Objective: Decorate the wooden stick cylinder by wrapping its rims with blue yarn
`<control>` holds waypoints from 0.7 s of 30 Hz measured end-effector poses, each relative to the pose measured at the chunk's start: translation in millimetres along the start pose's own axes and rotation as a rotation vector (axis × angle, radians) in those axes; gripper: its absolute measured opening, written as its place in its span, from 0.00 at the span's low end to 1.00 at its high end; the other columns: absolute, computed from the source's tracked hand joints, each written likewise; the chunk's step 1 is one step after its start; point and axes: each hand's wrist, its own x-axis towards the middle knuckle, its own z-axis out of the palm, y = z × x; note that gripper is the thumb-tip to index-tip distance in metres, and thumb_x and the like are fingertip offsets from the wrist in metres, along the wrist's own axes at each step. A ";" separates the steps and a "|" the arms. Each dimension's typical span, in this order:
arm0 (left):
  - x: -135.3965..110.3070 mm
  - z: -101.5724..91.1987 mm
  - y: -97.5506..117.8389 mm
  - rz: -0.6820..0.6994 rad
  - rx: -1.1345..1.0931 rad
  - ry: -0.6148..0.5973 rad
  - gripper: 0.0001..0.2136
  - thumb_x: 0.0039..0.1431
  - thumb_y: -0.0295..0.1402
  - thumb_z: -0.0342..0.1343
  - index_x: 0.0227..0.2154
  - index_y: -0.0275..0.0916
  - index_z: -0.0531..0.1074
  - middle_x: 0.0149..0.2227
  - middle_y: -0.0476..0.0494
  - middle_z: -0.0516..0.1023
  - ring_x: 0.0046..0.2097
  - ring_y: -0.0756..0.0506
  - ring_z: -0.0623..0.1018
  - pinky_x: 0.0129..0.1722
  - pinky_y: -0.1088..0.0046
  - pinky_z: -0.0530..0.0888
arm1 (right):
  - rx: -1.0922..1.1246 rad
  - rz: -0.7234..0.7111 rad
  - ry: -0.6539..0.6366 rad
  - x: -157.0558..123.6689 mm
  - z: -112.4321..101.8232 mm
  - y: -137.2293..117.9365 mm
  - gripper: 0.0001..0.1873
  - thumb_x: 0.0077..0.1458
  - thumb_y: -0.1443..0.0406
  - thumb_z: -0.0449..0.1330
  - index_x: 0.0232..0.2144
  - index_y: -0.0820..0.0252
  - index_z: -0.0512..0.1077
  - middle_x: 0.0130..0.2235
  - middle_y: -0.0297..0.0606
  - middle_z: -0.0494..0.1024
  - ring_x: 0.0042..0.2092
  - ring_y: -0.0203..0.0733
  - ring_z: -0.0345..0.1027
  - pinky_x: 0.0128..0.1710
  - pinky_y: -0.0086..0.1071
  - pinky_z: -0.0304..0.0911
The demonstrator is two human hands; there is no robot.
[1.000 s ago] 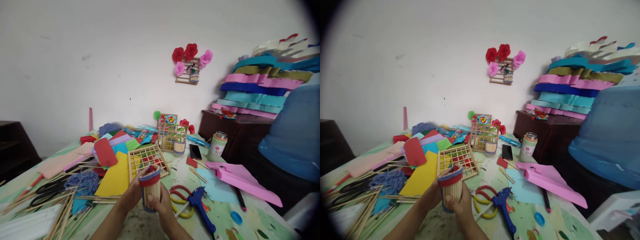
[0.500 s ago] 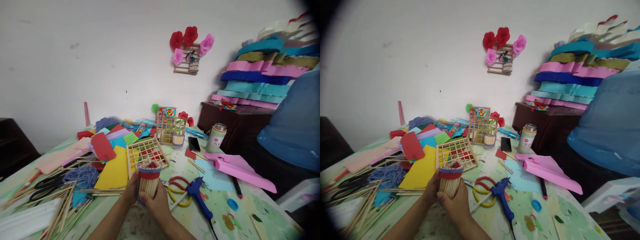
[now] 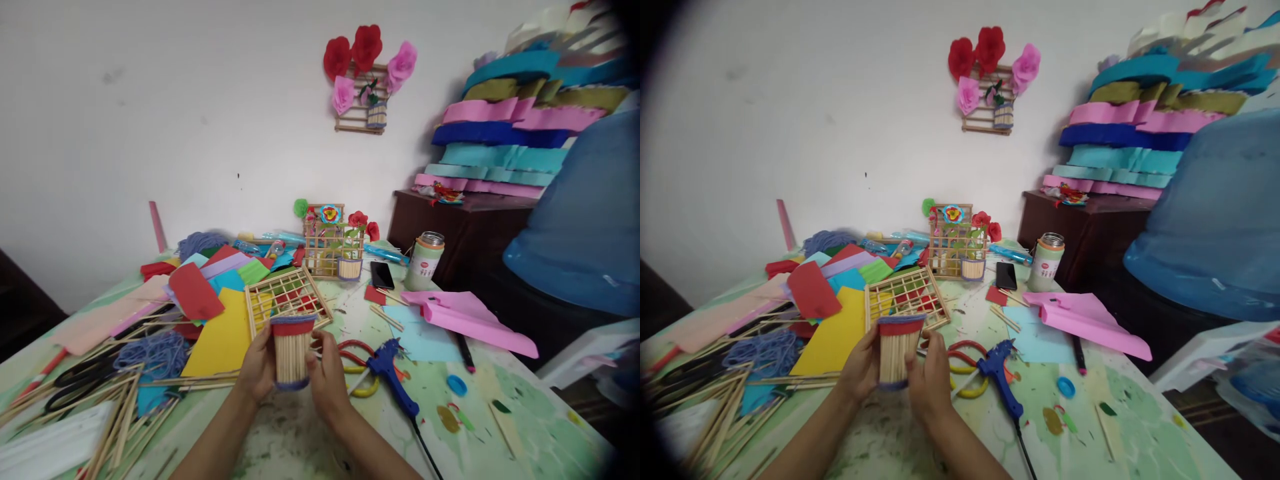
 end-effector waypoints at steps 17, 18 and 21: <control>-1.5 -3.5 -13.5 -0.359 -0.103 -0.203 0.23 0.61 0.40 0.40 0.55 0.32 0.62 0.45 0.34 0.76 0.49 0.37 0.74 0.52 0.55 0.65 | 0.875 0.403 -0.023 14.0 1.6 -8.6 0.25 0.55 0.48 0.48 0.39 0.61 0.70 0.37 0.39 0.76 0.38 0.42 0.70 0.36 0.33 0.64; -0.5 -4.9 -13.6 -0.362 -0.097 -0.211 0.24 0.61 0.41 0.41 0.54 0.31 0.63 0.44 0.34 0.77 0.48 0.36 0.74 0.52 0.55 0.65 | 0.878 0.429 -0.041 14.4 1.3 -8.9 0.26 0.55 0.47 0.46 0.40 0.61 0.70 0.36 0.40 0.76 0.38 0.42 0.70 0.36 0.33 0.65; 2.8 -10.3 -13.4 -0.385 -0.079 -0.245 0.25 0.60 0.43 0.42 0.52 0.28 0.66 0.42 0.32 0.78 0.47 0.35 0.75 0.50 0.55 0.66 | 0.849 0.474 -0.097 15.5 0.0 -9.6 0.29 0.56 0.46 0.43 0.38 0.61 0.71 0.31 0.40 0.77 0.37 0.42 0.71 0.34 0.33 0.65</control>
